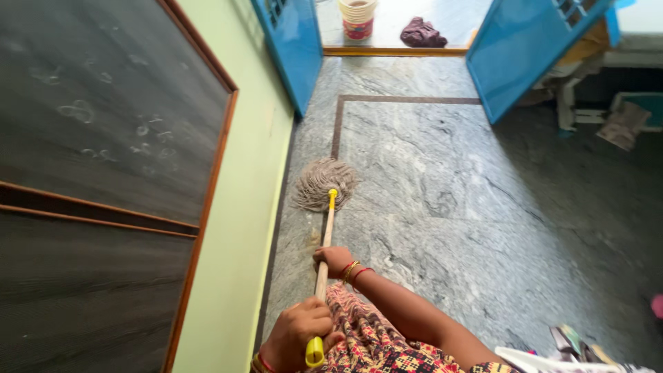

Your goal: The person mops a marble floor with a mop, navigating through a hallway and into a utility room while moving around objects such as water containers and a pile of coconuts.

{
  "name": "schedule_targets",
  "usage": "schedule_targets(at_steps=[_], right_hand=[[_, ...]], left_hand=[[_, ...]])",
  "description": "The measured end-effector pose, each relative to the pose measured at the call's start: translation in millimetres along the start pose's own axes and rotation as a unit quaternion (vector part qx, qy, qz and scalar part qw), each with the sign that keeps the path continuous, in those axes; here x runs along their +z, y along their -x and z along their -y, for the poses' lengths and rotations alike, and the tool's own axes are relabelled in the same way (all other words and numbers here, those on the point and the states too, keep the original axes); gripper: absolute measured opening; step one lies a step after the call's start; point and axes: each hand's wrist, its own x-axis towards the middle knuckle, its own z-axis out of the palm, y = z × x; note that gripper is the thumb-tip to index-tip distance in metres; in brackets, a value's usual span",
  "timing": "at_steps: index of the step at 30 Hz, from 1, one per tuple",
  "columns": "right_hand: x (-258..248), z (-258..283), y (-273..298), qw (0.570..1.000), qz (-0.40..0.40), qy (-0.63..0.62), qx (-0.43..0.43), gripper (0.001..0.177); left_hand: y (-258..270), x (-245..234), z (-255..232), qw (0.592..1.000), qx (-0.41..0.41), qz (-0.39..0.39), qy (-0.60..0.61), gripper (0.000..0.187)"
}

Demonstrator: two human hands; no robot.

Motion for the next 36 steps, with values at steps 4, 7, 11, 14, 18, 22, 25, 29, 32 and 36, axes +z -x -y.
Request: schedule_targets(at_steps=[4,7,11,14,18,22,25,29,32,36], right_hand=[[-23.4,-45.2,46.6,0.999,-0.043,0.011,0.027,0.013],[-40.6,-78.4,85.8,0.992,-0.086,0.012,0.089,0.015],[-64.8,-110.4,143.0,0.976,-0.114,0.029,0.185,0.019],[-79.4,-125.3,186.7,0.96,-0.137,0.028,0.241,0.02],[-99.3,-134.6,234.1,0.934,-0.162,0.017,0.319,0.016],[-109.1,-131.8,272.6,0.924,-0.193,0.043,0.327,0.023],[-106.7,-120.8,287.6,0.915,-0.208,0.031,0.344,0.027],[-96.1,-107.5,278.2,0.906,-0.228,0.027,0.356,0.033],[-80.9,-96.6,251.3,0.914,-0.231,0.028,0.332,0.031],[-56.8,-77.3,194.0,0.937,-0.207,0.01,0.282,0.03]], left_hand=[[-28.6,34.2,-11.1,0.999,0.035,0.01,0.03,0.035],[-49.1,68.0,-16.9,0.996,0.086,0.022,0.032,0.034],[-70.5,113.8,-17.5,0.984,0.151,0.081,0.038,0.031],[-80.4,149.1,-13.6,0.975,0.172,0.131,0.06,0.034],[-90.8,188.7,-7.9,0.957,0.222,0.147,0.119,0.033],[-94.2,221.4,-1.9,0.944,0.237,0.188,0.131,0.033],[-86.1,230.6,5.9,0.937,0.233,0.213,0.147,0.036],[-67.7,226.4,23.2,0.94,0.209,0.213,0.163,0.035],[-45.4,204.2,40.8,0.951,0.186,0.175,0.175,0.033],[-13.4,150.7,56.0,0.964,0.135,0.138,0.181,0.03]])
